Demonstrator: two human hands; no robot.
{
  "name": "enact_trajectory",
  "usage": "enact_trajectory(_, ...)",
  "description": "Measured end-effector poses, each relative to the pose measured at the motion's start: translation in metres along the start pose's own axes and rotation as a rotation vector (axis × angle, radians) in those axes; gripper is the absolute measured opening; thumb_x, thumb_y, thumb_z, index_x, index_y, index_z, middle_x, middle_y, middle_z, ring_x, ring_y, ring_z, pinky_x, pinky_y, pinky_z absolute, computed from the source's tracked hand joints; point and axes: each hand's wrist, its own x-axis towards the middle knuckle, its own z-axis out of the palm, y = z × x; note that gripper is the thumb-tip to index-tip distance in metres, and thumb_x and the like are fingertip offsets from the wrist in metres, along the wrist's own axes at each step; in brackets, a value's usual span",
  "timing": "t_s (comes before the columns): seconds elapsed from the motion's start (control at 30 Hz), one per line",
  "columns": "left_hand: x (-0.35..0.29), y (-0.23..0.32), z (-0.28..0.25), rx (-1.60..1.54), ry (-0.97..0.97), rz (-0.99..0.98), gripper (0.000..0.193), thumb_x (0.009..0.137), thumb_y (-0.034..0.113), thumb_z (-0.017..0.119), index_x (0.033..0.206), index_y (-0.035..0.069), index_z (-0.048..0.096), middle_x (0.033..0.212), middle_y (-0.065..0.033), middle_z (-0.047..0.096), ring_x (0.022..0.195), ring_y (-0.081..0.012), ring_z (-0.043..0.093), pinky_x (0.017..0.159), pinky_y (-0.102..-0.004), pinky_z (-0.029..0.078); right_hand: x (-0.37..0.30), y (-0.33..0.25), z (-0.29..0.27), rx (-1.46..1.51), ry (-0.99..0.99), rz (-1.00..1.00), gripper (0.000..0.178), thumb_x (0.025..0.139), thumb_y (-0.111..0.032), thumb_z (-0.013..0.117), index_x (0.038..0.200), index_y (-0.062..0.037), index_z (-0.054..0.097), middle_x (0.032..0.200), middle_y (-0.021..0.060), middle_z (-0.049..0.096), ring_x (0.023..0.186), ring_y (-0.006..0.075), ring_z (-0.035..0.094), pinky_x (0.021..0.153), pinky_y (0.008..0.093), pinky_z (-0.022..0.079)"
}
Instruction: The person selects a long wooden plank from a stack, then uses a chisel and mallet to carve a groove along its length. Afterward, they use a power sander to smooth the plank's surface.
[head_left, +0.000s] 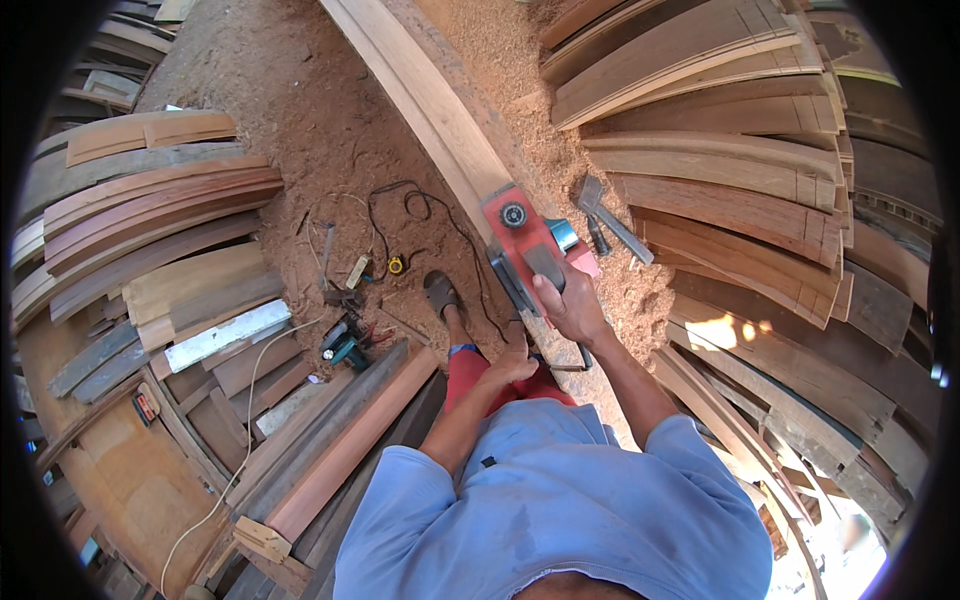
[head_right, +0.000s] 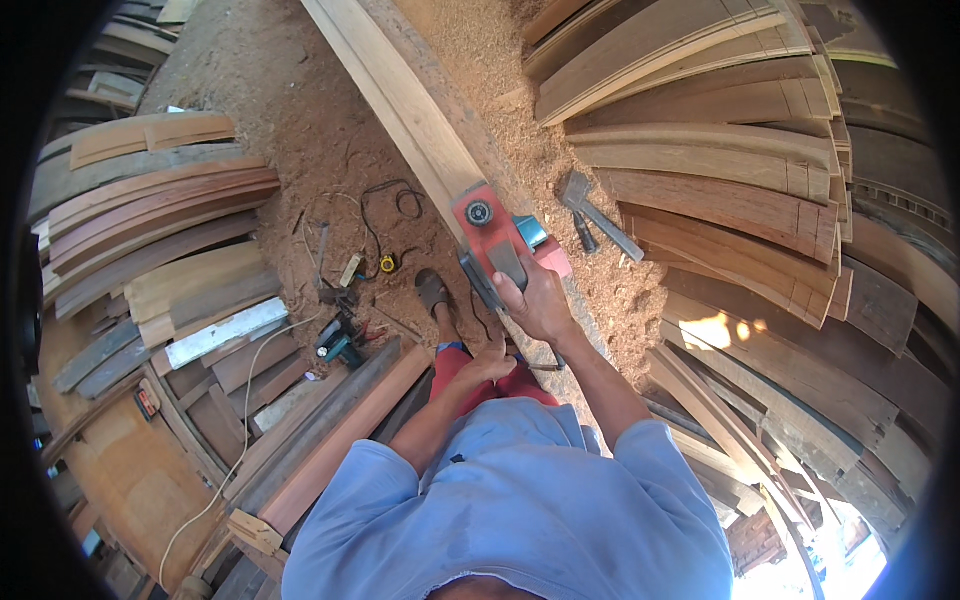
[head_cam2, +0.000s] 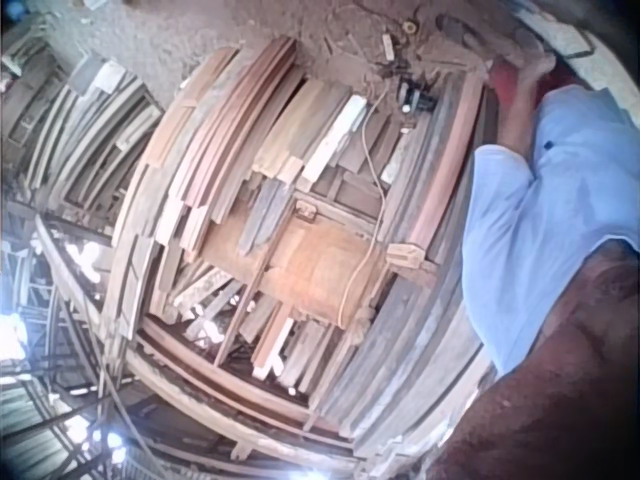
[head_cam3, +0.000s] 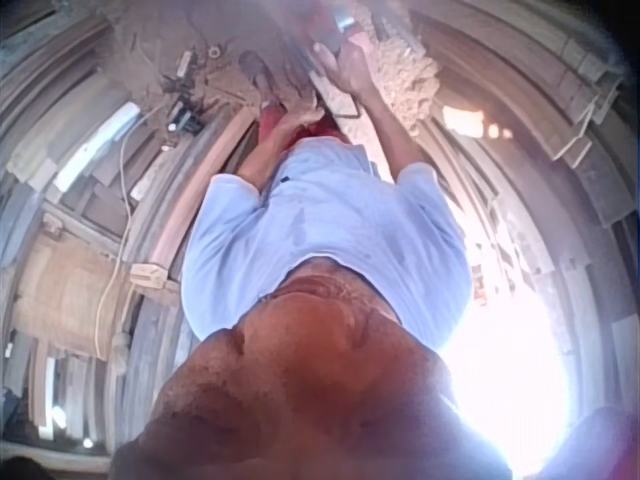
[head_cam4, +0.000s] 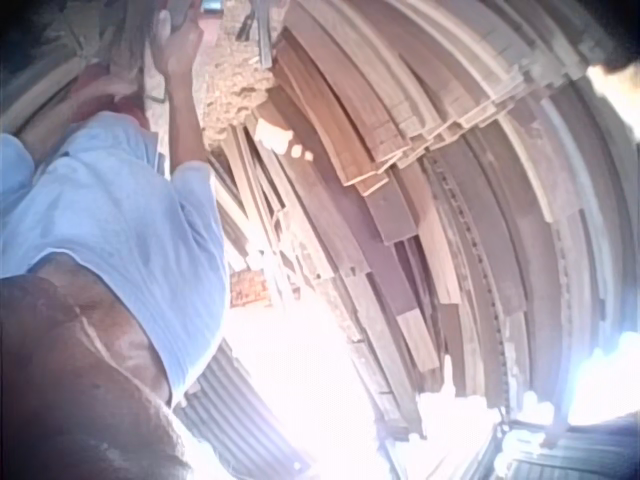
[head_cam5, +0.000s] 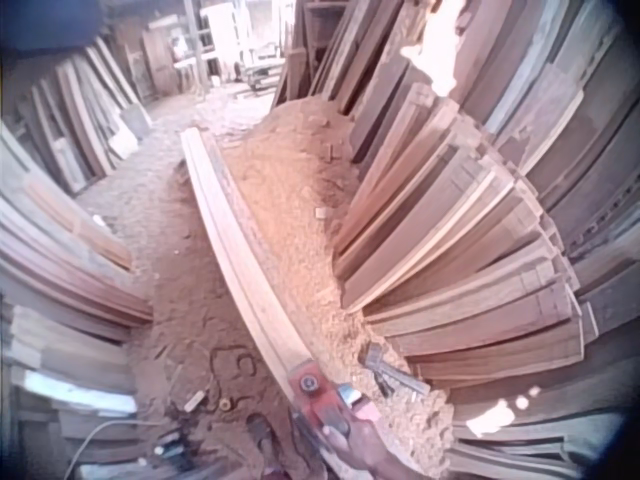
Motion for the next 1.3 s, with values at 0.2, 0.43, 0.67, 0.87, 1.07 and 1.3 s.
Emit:
enact_trajectory(0.2,-0.003,-0.030,0.009,0.158,-0.273,-0.009,0.087,0.078,0.029,0.065,0.146,-0.009,0.027,0.139,-0.0333,0.048,0.130,-0.0469,0.048,0.113,-0.0443,0.036,0.029,-0.010,0.010,-0.007,0.052,-0.037,0.055,0.096,-0.048,0.053,0.114,0.0034,0.061,0.075,0.0219,0.064,0.073,0.0342,0.067,0.071,0.0431,0.051)
enact_trajectory(0.43,-0.004,-0.027,-0.019,0.270,-0.213,-0.038,0.057,0.082,0.030,0.064,0.133,0.007,0.053,0.136,-0.0220,0.056,0.126,-0.0388,0.054,0.108,-0.0452,0.041,0.060,-0.022,0.011,-0.030,0.027,-0.066,0.059,0.096,-0.054,0.050,0.101,0.0033,0.061,0.073,0.0229,0.061,0.072,0.0357,0.064,0.070,0.0440,0.049)
enact_trajectory(0.67,-0.013,-0.046,-0.060,0.363,-0.035,-0.118,0.044,0.081,0.023,0.064,0.120,0.001,0.060,0.115,-0.0220,0.066,0.113,-0.0377,0.060,0.098,-0.0474,0.046,0.090,-0.036,0.015,-0.034,0.019,-0.061,0.064,0.095,-0.058,0.048,0.096,0.0046,0.062,0.074,0.0223,0.061,0.075,0.0354,0.064,0.072,0.0438,0.049)
enact_trajectory(0.87,-0.019,-0.074,-0.076,0.318,0.210,-0.088,0.031,0.079,0.019,0.064,0.107,0.007,0.064,0.103,-0.0224,0.068,0.104,-0.0403,0.063,0.093,-0.0485,0.048,0.114,-0.045,0.018,-0.054,-0.004,-0.023,0.064,0.095,-0.057,0.049,0.101,0.0053,0.063,0.079,0.0244,0.064,0.080,0.0353,0.066,0.075,0.0437,0.050)
enact_trajectory(1.07,-0.015,-0.073,-0.086,0.299,0.244,-0.103,0.027,0.080,0.019,0.062,0.103,0.006,0.063,0.102,-0.0237,0.066,0.098,-0.0431,0.062,0.089,-0.0498,0.049,0.134,-0.055,0.021,-0.034,-0.014,-0.028,0.067,0.093,-0.059,0.051,0.099,0.0072,0.063,0.081,0.0262,0.065,0.084,0.0377,0.068,0.077,0.0452,0.051)
enact_trajectory(1.3,-0.003,-0.077,-0.090,0.353,0.316,0.032,0.038,0.081,0.025,0.065,0.110,0.000,0.061,0.106,-0.0252,0.065,0.103,-0.0437,0.061,0.092,-0.0503,0.048,0.172,-0.069,0.020,-0.035,-0.034,-0.122,0.059,0.096,-0.053,0.049,0.095,0.0051,0.062,0.072,0.0191,0.061,0.069,0.0290,0.062,0.068,0.0414,0.049)
